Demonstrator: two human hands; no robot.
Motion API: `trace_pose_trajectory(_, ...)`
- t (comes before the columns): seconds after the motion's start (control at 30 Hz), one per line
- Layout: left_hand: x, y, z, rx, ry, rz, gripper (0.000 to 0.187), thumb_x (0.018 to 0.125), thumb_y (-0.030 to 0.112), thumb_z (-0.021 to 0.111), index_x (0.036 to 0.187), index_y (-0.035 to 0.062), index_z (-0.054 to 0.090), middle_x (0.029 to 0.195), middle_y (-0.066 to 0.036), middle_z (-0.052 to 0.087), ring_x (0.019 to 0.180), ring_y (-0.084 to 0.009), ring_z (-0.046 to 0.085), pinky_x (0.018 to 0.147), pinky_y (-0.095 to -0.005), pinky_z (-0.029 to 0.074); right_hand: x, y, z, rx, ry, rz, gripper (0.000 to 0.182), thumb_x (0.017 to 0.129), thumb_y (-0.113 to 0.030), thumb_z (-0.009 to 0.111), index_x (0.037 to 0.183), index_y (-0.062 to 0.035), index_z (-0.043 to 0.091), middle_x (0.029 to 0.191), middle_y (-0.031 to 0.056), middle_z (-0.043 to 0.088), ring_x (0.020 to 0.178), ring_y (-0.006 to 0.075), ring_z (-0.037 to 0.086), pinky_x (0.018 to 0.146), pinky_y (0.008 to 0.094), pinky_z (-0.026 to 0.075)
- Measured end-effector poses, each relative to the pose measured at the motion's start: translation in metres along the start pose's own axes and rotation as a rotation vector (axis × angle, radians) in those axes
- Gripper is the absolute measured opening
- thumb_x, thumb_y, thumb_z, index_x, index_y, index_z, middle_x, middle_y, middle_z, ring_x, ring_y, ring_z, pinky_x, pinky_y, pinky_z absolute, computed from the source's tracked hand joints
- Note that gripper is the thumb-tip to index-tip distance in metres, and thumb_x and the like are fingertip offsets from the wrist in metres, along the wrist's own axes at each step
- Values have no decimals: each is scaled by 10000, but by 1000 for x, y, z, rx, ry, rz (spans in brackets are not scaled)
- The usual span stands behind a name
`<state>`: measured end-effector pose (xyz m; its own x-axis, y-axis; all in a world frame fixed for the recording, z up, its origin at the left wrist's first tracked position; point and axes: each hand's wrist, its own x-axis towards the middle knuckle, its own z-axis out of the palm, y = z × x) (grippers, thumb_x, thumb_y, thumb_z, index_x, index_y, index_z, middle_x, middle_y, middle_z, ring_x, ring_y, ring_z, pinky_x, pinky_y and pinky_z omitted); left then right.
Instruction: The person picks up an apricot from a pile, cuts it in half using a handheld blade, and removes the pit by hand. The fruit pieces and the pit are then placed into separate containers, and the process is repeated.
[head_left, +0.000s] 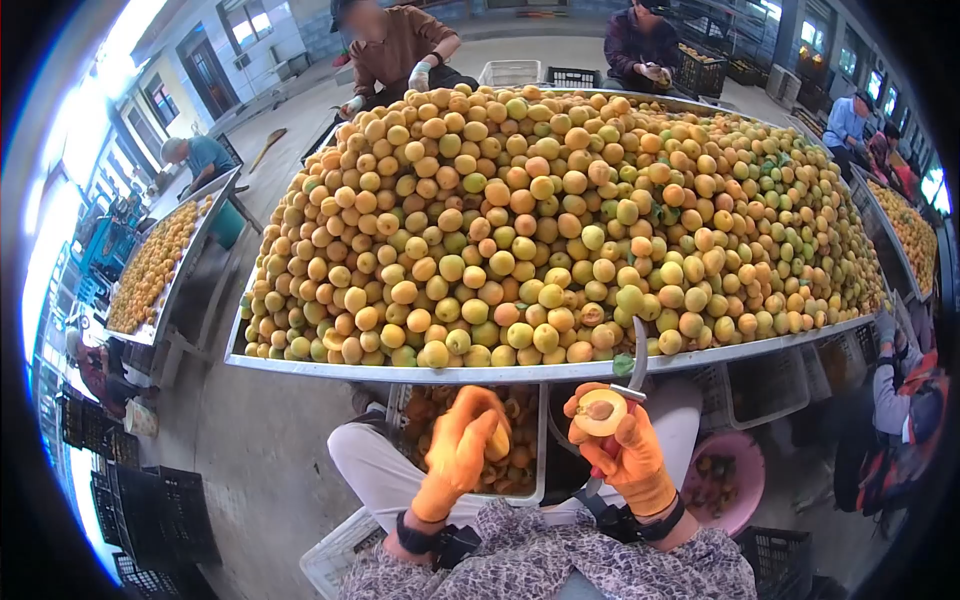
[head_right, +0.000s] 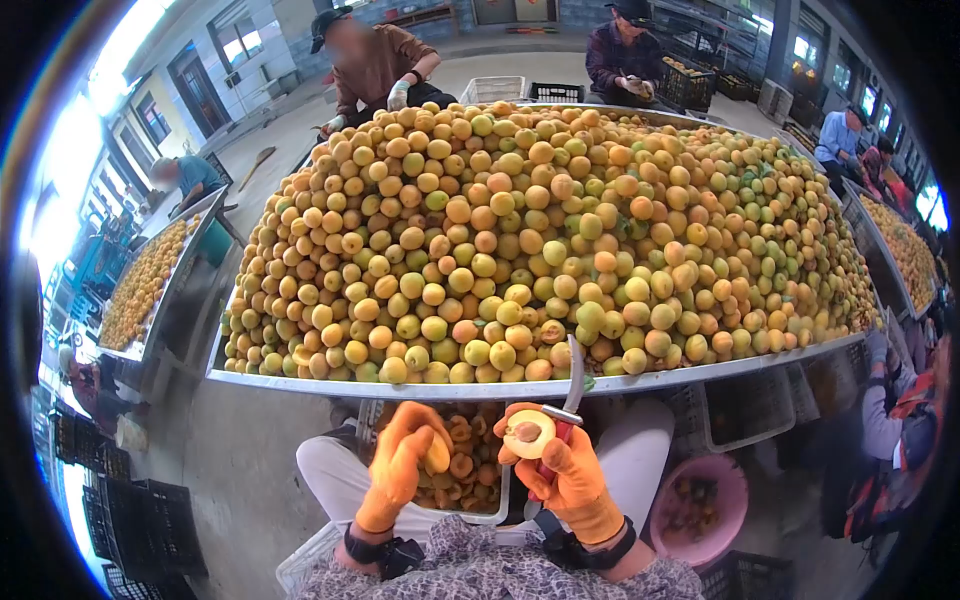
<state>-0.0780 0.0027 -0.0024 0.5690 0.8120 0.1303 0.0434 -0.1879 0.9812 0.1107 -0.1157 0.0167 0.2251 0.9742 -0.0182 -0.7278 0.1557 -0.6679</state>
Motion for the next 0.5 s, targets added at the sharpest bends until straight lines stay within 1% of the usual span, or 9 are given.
trace_pose_trajectory(0.03,1,6,-6,404,144,150,154,889,180,597,935,33,593,835,-52,609,679,-140,573,616,-296,470,1,1,0,-14,-34,32,740,805,-480,747,1234,71,501,988,173,647,495,63,470,417,165,355)
trace_pose_trajectory(0.07,4,12,-14,777,213,410,98,857,50,639,942,11,610,857,-43,629,713,-122,587,648,-290,485,2,1,0,-19,-55,69,726,790,-484,761,1190,73,522,909,156,651,495,53,468,414,164,356)
trace_pose_trajectory(0.1,0,22,-12,781,218,405,98,857,50,639,942,11,610,857,-43,629,713,-122,587,648,-290,485,3,3,1,-17,-59,74,726,790,-484,761,1190,73,522,909,156,651,495,53,468,414,164,356)
trace_pose_trajectory(0.17,-10,39,0,-209,-35,-151,129,883,24,626,1010,3,620,903,-22,637,786,-92,594,675,-251,478,3,9,4,-38,-132,105,687,796,-470,761,1159,68,536,845,126,646,508,51,480,413,165,353)
trace_pose_trajectory(0.2,-11,43,5,-330,-122,-181,165,904,16,617,1067,-2,622,923,-12,637,811,-61,576,695,-219,468,2,9,12,-60,-82,101,613,815,-405,756,1151,60,541,836,104,639,517,50,486,417,163,354)
trace_pose_trajectory(0.23,-9,55,16,-337,-129,-132,188,905,36,626,1092,11,623,905,-20,634,791,-56,571,703,-208,464,2,11,12,-63,-87,104,613,815,-405,756,1151,60,541,836,104,639,517,50,486,417,163,354)
trace_pose_trajectory(0.3,-5,58,24,-388,-180,-251,202,906,59,634,1103,18,620,879,-24,628,755,-59,569,701,-206,469,-2,14,8,-70,-41,122,526,822,-313,747,1160,36,546,836,95,635,532,53,495,425,165,354)
trace_pose_trajectory(0.43,-2,45,28,-392,-245,-308,212,916,115,636,1107,27,608,872,-27,615,739,-64,567,670,-207,482,-5,21,-3,-127,26,112,452,829,-233,724,1168,12,554,831,87,631,533,61,497,432,170,356)
trace_pose_trajectory(0.5,1,51,29,-377,-210,-450,230,921,182,642,1082,27,587,849,-30,598,706,-66,564,597,-204,486,-5,22,-5,-195,86,168,405,840,-192,704,1166,2,562,807,75,622,537,65,501,435,175,358)
